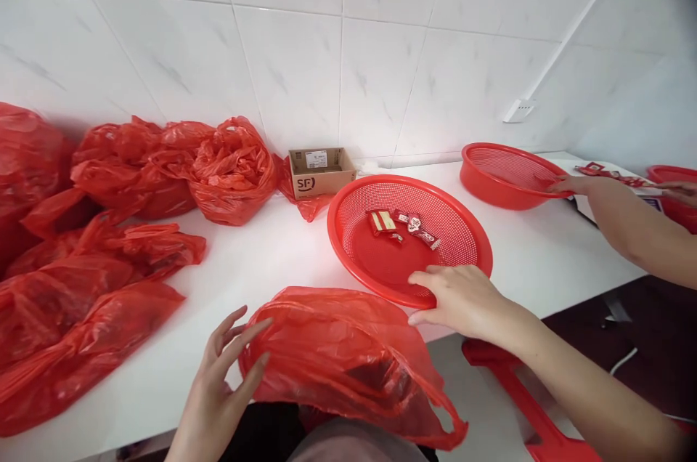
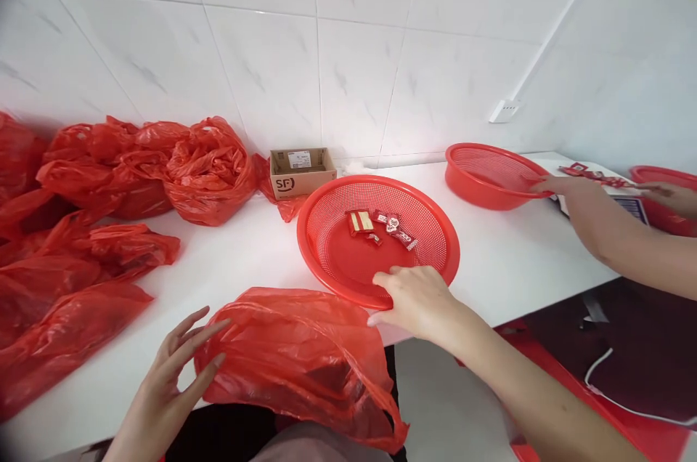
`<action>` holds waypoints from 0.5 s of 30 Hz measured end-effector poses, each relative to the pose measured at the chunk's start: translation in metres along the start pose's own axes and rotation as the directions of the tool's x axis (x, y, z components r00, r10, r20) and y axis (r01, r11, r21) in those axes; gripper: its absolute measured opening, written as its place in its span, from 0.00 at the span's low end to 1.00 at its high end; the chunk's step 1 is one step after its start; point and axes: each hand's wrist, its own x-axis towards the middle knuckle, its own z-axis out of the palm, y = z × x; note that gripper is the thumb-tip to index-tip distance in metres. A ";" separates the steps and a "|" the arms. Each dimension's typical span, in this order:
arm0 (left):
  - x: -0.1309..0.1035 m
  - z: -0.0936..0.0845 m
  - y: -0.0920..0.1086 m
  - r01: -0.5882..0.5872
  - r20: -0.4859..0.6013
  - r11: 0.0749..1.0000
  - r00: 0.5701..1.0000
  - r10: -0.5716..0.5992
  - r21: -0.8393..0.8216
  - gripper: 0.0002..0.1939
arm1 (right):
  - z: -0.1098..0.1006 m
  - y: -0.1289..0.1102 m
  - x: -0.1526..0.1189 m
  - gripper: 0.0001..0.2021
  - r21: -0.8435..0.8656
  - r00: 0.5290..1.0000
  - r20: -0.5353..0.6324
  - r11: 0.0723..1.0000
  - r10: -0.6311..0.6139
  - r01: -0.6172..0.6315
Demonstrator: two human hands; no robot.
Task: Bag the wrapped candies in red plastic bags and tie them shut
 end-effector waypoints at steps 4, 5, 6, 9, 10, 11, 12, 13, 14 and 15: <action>-0.012 0.015 0.002 0.047 -0.045 0.998 0.998 -0.049 -0.034 0.21 | -0.016 0.016 0.045 0.30 0.239 0.986 0.089 0.964 -0.142 0.117; -0.014 0.019 0.003 0.052 -0.058 0.998 0.997 -0.055 -0.039 0.20 | -0.019 0.019 0.061 0.31 0.262 0.990 0.067 0.959 -0.127 0.105; -0.015 0.022 0.002 0.058 -0.060 0.998 0.996 -0.060 -0.039 0.20 | -0.019 0.022 0.078 0.31 0.253 0.995 0.033 0.964 -0.094 0.083; -0.017 0.026 0.001 0.079 -0.018 0.996 0.997 -0.080 -0.033 0.21 | -0.013 0.021 0.125 0.35 0.173 0.999 0.044 0.985 -0.018 0.010; -0.017 0.026 0.000 0.089 0.000 0.995 0.996 -0.089 -0.036 0.21 | -0.008 0.020 0.138 0.38 0.151 0.997 0.073 0.989 -0.005 -0.007; -0.017 0.025 -0.001 0.097 0.013 0.994 0.995 -0.097 -0.041 0.22 | -0.004 0.018 0.148 0.40 0.135 0.995 0.099 0.991 0.007 -0.021; -0.017 0.023 -0.002 0.105 0.020 0.994 0.994 -0.104 -0.045 0.22 | 0.000 0.018 0.157 0.40 0.124 0.993 0.116 0.992 0.018 -0.033; -0.018 0.020 -0.002 0.111 0.020 0.992 0.994 -0.110 -0.052 0.22 | 0.004 0.019 0.163 0.40 0.121 0.992 0.123 0.992 0.025 -0.040; -0.018 0.016 -0.002 0.118 0.016 0.991 0.993 -0.117 -0.063 0.22 | 0.006 0.023 0.167 0.38 0.123 0.992 0.125 0.992 0.027 -0.042; -0.019 0.011 -0.002 0.128 0.008 0.989 0.992 -0.127 -0.080 0.21 | 0.008 0.028 0.170 0.37 0.124 0.991 0.128 0.991 0.031 -0.047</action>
